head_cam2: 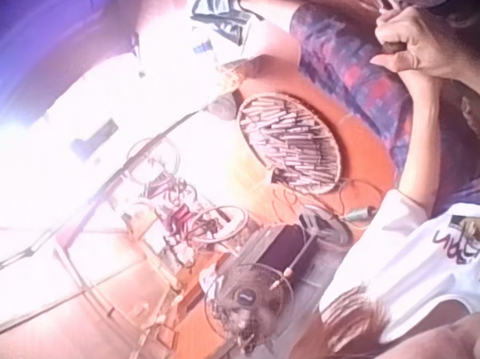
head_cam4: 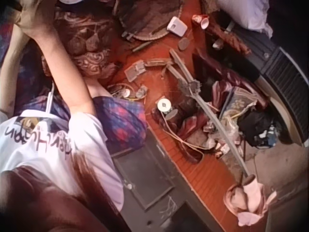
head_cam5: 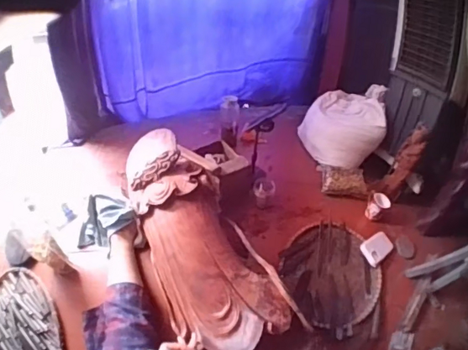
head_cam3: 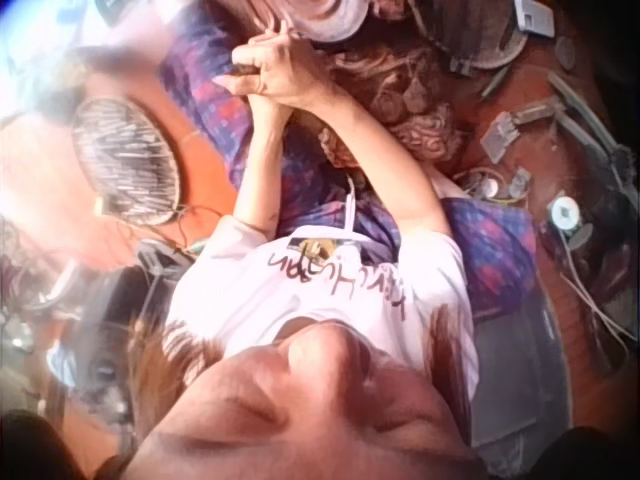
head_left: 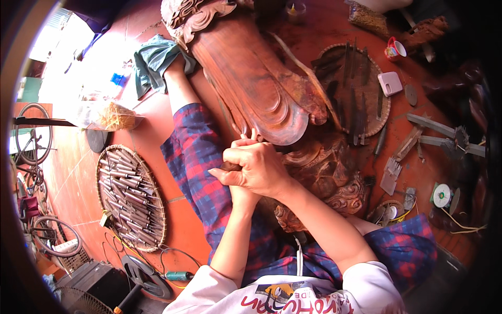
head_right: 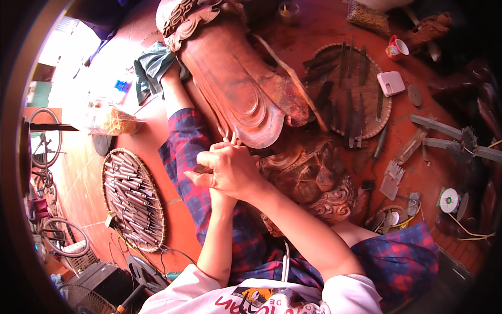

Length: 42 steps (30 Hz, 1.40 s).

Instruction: The person sits on the floor and carves a large wooden sculpture using a chisel and mallet. They occasionally pause to inspect the work or handle a snack packet before resuming the carving process.

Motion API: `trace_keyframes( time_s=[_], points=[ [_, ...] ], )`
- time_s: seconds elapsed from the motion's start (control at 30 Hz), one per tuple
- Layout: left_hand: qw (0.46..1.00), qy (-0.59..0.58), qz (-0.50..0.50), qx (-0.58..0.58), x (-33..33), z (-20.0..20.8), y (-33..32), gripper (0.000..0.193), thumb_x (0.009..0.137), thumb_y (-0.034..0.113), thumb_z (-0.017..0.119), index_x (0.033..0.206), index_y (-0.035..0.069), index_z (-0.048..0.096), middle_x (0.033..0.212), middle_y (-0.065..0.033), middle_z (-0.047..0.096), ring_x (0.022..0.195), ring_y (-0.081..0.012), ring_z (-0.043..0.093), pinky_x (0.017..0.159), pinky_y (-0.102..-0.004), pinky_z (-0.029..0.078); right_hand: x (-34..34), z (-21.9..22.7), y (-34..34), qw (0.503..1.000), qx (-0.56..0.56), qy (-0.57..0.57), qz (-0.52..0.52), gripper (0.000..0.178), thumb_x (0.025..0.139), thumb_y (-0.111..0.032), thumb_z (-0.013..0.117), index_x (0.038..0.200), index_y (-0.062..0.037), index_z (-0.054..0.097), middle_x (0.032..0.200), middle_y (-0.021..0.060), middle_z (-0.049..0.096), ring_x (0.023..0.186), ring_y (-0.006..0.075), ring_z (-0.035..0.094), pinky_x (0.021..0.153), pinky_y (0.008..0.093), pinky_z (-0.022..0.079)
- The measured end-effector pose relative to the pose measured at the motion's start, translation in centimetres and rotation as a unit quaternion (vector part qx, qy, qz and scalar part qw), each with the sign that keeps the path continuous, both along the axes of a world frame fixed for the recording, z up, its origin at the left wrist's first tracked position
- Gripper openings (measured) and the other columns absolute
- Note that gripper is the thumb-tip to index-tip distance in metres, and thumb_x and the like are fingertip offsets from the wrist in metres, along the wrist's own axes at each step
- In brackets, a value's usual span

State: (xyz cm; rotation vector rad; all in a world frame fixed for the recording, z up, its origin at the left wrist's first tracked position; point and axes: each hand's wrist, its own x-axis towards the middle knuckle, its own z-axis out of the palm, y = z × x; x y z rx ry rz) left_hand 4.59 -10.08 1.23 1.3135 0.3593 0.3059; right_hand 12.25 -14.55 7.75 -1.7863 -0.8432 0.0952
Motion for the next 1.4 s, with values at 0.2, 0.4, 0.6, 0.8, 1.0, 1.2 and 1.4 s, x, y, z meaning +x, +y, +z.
trace_keyframes(
  time_s=[0.2,0.4,0.6,0.8,1.0,1.2,1.4],
  points=[
    [1.0,0.001,0.005,0.005,-0.2,-0.3,-0.1,0.046,0.088,0.011,0.068,0.128,0.002,0.05,0.127,-0.0119,0.054,0.116,-0.018,0.053,0.1,-0.0332,0.045,0.1,0.6,-0.4,0.997,-0.07,0.018,0.022,0.054,0.083,-0.054,0.067,0.066,-0.0043,0.054,0.062,0.0132,0.051,0.065,0.0361,0.062,0.061,0.0428,0.047],
    [1.0,-0.004,0.006,0.001,0.0,-0.4,0.5,0.047,0.088,0.012,0.068,0.13,0.002,0.049,0.129,-0.0123,0.054,0.117,-0.0182,0.053,0.101,-0.0336,0.044,0.5,1.0,-0.6,0.997,-0.048,0.032,0.052,0.055,0.082,-0.055,0.068,0.066,-0.0042,0.055,0.062,0.0128,0.053,0.063,0.0332,0.061,0.059,0.0414,0.047],
    [1.0,-0.006,-0.002,-0.004,0.0,-0.3,0.7,0.048,0.088,0.013,0.067,0.131,0.002,0.048,0.131,-0.0126,0.054,0.118,-0.0184,0.052,0.101,-0.0339,0.044,-0.2,0.2,0.6,0.999,-0.016,-0.042,0.011,0.049,0.083,-0.049,0.07,0.066,-0.0059,0.054,0.059,0.0107,0.053,0.061,0.0314,0.061,0.058,0.0417,0.046],
    [1.0,-0.007,-0.002,0.002,0.0,-0.5,0.8,0.049,0.089,0.013,0.067,0.133,0.002,0.048,0.133,-0.013,0.053,0.119,-0.0186,0.052,0.102,-0.0342,0.043,-1.2,-0.6,-0.3,0.996,-0.023,-0.088,0.011,0.049,0.083,-0.051,0.069,0.064,-0.0085,0.051,0.058,0.0109,0.053,0.059,0.0287,0.062,0.059,0.0395,0.048],
    [1.0,-0.008,0.0,0.001,0.2,-0.6,1.2,0.051,0.089,0.014,0.066,0.135,0.002,0.047,0.135,-0.0133,0.053,0.12,-0.0188,0.052,0.103,-0.0345,0.043,-1.1,-0.1,0.3,0.991,0.003,-0.136,0.022,0.052,0.081,-0.053,0.069,0.062,-0.0075,0.052,0.057,0.0102,0.052,0.058,0.0265,0.061,0.061,0.0378,0.048],
    [1.0,-0.013,-0.004,0.001,0.3,-0.5,0.8,0.052,0.089,0.014,0.066,0.136,0.002,0.047,0.137,-0.0136,0.052,0.121,-0.019,0.051,0.103,-0.0349,0.043,-1.4,-1.4,0.3,0.996,-0.004,-0.069,0.049,0.052,0.086,-0.056,0.058,0.068,-0.0075,0.052,0.065,0.0108,0.055,0.067,0.0302,0.063,0.075,0.0437,0.052],
    [0.957,0.052,-0.042,0.281,-0.4,3.1,1.3,0.043,0.09,0.02,0.064,0.128,0.003,0.052,0.147,-0.0156,0.048,0.13,-0.0259,0.046,0.111,-0.0394,0.033,-2.8,2.7,-1.9,0.993,0.022,-0.091,0.066,0.039,0.075,-0.045,0.075,0.077,-0.0081,0.062,0.076,0.0056,0.062,0.072,0.0231,0.064,0.07,0.0345,0.05]
  ],
)
